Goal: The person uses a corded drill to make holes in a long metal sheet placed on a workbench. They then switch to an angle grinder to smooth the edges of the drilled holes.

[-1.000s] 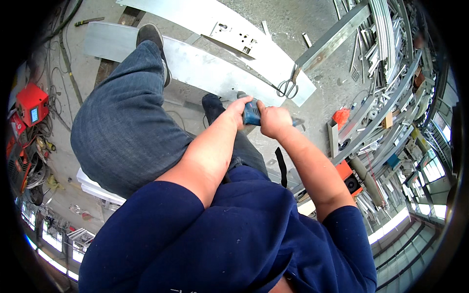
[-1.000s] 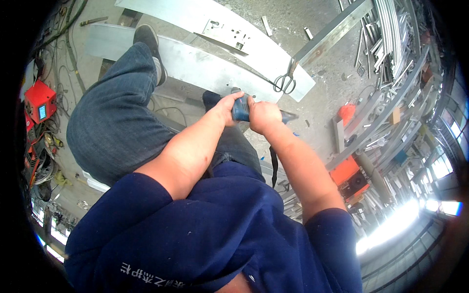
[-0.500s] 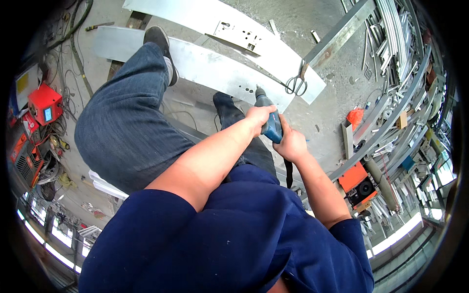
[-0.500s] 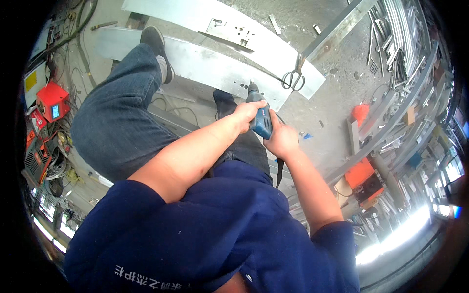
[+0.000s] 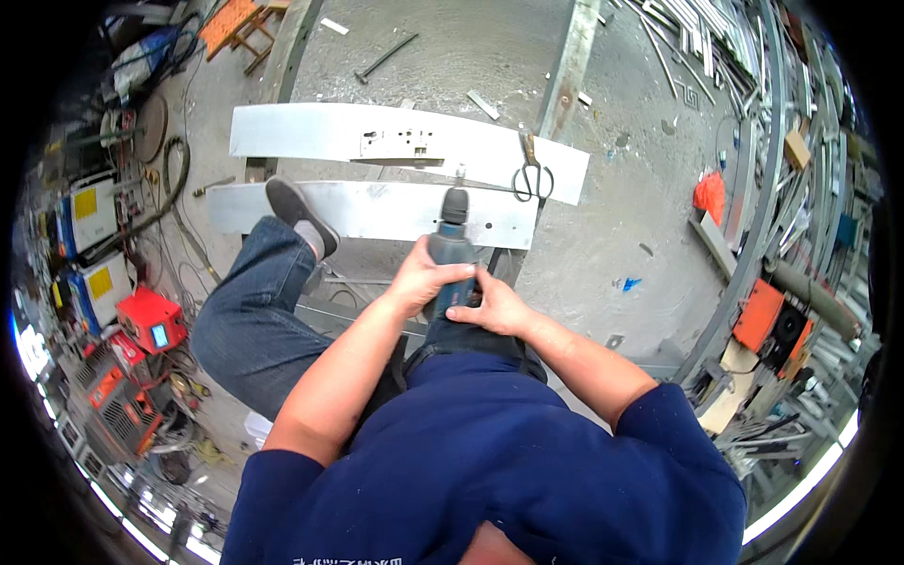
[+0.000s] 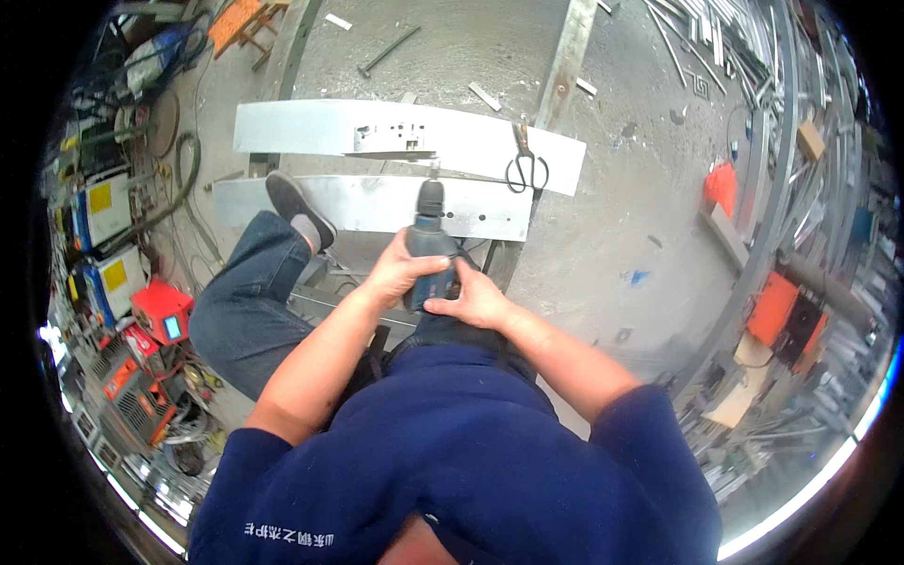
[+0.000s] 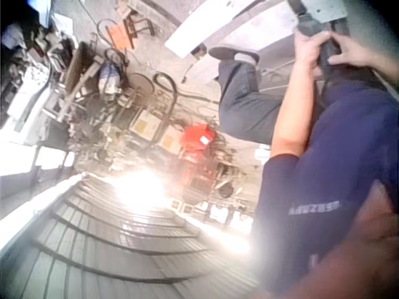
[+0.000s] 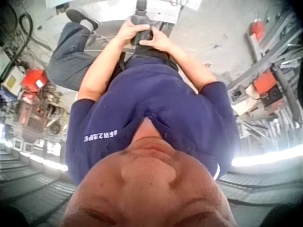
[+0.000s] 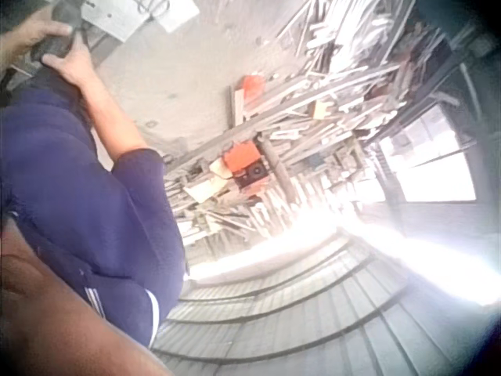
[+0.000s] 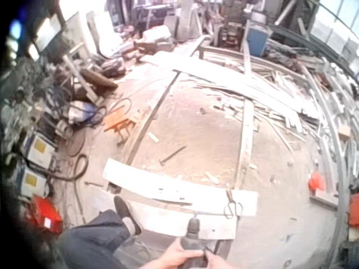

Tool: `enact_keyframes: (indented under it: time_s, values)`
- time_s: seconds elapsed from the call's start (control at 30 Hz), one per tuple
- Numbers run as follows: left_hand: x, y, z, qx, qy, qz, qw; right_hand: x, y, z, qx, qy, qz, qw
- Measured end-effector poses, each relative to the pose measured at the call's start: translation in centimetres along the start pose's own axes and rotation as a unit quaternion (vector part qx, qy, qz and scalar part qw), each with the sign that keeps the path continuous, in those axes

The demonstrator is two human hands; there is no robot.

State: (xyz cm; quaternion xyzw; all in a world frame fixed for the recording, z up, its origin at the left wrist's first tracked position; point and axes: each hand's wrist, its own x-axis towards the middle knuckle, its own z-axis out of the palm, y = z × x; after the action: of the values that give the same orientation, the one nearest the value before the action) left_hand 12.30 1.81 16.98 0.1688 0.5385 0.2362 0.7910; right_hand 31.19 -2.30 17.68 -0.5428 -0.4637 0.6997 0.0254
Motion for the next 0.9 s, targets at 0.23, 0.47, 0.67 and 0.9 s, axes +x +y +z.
enact_keyframes:
  time_s: [0.23,0.47,0.67,0.9]
  values:
    - [-4.1,2.5,-1.2,0.145,0.078,-0.008,0.986,10.1,9.7,-7.3,-0.131,0.228,0.068,0.962]
    - [-6.1,1.5,-3.1,0.262,0.121,0.009,0.957,19.4,15.3,-14.4,-0.216,0.417,0.190,0.862]
    - [-6.8,1.1,-3.3,0.289,0.115,-0.027,0.950,20.0,11.5,-16.8,-0.217,0.340,0.254,0.879]
    - [-7.8,4.8,-4.4,0.349,0.075,0.014,0.934,14.5,9.2,-15.3,-0.178,0.348,0.054,0.919]
